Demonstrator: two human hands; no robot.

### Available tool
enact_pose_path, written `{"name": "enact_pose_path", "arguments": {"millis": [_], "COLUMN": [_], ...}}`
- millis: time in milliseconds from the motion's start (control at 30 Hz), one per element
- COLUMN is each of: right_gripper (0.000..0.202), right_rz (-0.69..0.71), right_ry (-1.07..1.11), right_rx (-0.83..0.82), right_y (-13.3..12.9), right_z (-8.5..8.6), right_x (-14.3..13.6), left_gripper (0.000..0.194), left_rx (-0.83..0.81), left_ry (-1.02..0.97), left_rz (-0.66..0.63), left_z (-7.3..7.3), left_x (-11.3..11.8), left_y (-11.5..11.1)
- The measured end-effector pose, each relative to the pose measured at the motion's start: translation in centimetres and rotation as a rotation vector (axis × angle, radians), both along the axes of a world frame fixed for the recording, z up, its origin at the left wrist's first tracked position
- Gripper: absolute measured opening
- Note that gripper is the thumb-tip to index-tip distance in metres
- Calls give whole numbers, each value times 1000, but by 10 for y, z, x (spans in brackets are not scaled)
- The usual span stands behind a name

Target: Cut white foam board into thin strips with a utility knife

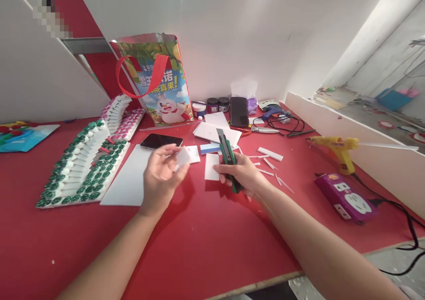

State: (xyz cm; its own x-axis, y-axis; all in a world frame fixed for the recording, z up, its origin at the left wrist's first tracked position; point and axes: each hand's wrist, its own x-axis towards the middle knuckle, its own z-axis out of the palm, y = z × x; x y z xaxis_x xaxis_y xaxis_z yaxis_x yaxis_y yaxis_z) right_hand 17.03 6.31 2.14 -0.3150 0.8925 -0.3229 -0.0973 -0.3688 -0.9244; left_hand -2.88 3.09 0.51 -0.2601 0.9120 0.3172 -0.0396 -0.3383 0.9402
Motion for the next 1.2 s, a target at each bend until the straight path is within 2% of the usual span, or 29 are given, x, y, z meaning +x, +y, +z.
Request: {"name": "enact_pose_path", "arguments": {"millis": [67,133,200,267,333,400,500,567,633,700,800,1000,1067,1200], "right_gripper": [33,30,26,22,19,15,13,14,22,27,27,22,21,20], "right_rz": [-50,-61,-30,28,103,187,110,57,133,271,415,391,354,247], "right_ry": [-38,-95,-169,-230,-267,-423,-749,-844,-894,-1003,-1181,-1277,-1300,-1322], "right_rx": [56,74,89,124,157,209,395,491,513,560,683,776,761,728], "right_y": [2,5,8,14,24,36,53,62,69,74,75,55,48,47], "right_z": [-4,-5,-1,5,13,19,24,26,27,26,22,6,2,4], "right_x": [2,0,-7,-18,-30,-36,-28,-17,-6,-2,-5,-21,-25,-27], "left_gripper": [42,38,37,39,41,41,43,45,48,49,48,48,45,40], "left_rx": [55,62,56,53,52,49,52,63,62,44,15,14,-9,-60], "left_ry": [-40,-40,-13,18,45,64,74,60,36,28,40,74,113,247], "left_rz": [201,330,380,375,349,320,288,263,238,221,210,154,71,-275], "left_z": [0,-2,-4,-6,-8,-9,-10,-10,-9,-8,-7,-9,-7,-4], "left_x": [-7,-13,-16,-16,-14,-13,-12,-12,-11,-10,-9,-10,-9,-3], "left_y": [5,9,11,10,9,8,7,7,8,7,7,4,-1,-11]}}
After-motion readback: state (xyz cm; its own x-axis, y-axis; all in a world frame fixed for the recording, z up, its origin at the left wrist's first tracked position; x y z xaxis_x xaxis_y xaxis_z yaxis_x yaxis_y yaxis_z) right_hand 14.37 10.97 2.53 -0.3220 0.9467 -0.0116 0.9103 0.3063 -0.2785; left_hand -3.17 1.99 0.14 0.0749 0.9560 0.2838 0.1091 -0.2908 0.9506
